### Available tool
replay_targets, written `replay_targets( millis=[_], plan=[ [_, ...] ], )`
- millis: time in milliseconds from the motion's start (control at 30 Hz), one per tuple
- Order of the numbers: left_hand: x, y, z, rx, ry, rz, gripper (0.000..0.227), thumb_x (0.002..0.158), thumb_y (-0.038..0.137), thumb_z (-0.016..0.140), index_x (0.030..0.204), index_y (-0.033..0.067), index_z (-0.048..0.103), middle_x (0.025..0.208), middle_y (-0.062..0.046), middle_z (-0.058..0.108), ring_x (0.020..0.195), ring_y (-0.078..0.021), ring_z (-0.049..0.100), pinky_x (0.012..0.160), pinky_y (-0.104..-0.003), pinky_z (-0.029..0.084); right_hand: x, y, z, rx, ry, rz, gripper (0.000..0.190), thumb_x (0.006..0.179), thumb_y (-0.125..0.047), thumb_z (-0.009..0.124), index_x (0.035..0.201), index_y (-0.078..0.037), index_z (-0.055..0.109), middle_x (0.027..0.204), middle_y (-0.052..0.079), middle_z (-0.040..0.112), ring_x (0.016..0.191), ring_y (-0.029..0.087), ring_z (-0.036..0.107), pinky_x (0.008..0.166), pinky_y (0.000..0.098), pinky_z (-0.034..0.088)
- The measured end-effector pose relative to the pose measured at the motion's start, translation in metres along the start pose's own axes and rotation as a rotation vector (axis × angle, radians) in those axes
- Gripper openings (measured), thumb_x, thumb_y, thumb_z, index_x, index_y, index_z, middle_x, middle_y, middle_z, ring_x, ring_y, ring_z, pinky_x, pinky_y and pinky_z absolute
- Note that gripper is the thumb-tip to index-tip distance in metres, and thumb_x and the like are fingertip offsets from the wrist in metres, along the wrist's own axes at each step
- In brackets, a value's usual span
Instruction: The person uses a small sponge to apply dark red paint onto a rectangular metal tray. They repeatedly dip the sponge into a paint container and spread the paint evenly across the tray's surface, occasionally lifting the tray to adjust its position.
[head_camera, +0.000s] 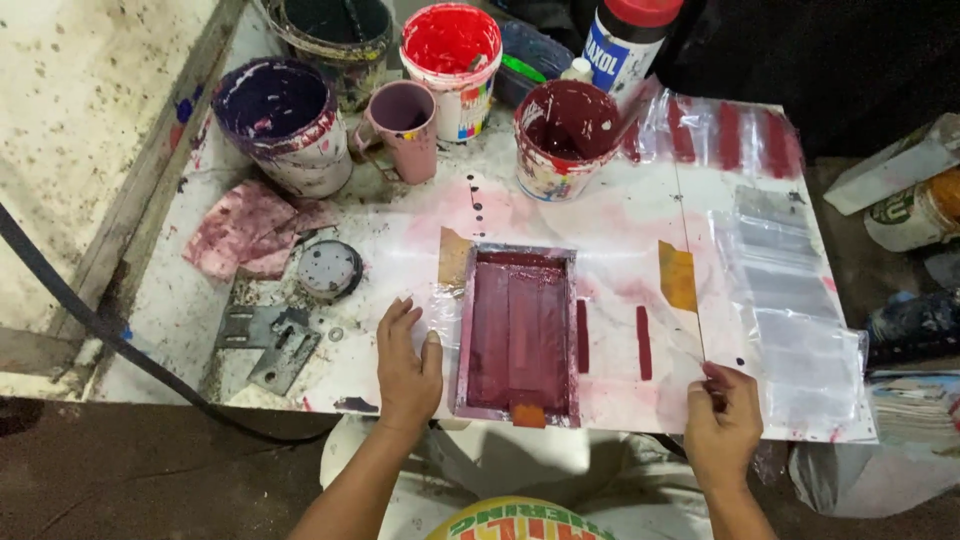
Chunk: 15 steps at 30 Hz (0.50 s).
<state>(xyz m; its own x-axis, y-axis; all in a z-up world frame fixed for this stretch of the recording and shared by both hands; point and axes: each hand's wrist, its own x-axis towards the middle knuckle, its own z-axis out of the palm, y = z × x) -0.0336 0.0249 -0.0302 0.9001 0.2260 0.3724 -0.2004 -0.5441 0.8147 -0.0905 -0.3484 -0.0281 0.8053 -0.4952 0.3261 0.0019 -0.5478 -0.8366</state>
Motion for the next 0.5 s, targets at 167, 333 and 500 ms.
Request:
replay_targets(
  millis=[167,333,500],
  plan=[
    [0.001,0.006,-0.008,-0.01,-0.057,-0.057,0.035,0.099,0.016,0.051,0.131,0.0017,0.053,0.144,-0.017,0.046,0.142,-0.0326,0.042,0.115,-0.047,0.039,-0.001,-0.004,0.006,-0.132,-0.001,0.01,0.028,0.094,-0.001,0.064,0.122,0.001,0.067,0.113,0.012,0.062,0.092,0.02,0.062,0.079,0.0306,0.05],
    [0.004,0.018,-0.009,-0.063,-0.095,-0.125,0.038,0.097,0.021,0.052,0.13,0.0022,0.054,0.144,-0.015,0.047,0.144,-0.032,0.041,0.117,-0.047,0.036,0.001,-0.008,0.007,-0.379,-0.049,0.027,0.034,0.09,-0.013,0.065,0.122,-0.007,0.072,0.116,0.009,0.066,0.091,0.021,0.067,0.084,0.0349,0.052],
    [0.008,0.028,-0.014,-0.125,-0.101,-0.274,0.047,0.095,0.022,0.054,0.136,0.0012,0.049,0.148,-0.015,0.044,0.142,-0.0283,0.044,0.115,-0.043,0.04,-0.001,-0.006,0.006,-0.108,0.011,-0.01,0.026,0.095,-0.004,0.063,0.119,0.003,0.067,0.11,0.012,0.064,0.091,0.02,0.06,0.08,0.0302,0.049]
  ],
)
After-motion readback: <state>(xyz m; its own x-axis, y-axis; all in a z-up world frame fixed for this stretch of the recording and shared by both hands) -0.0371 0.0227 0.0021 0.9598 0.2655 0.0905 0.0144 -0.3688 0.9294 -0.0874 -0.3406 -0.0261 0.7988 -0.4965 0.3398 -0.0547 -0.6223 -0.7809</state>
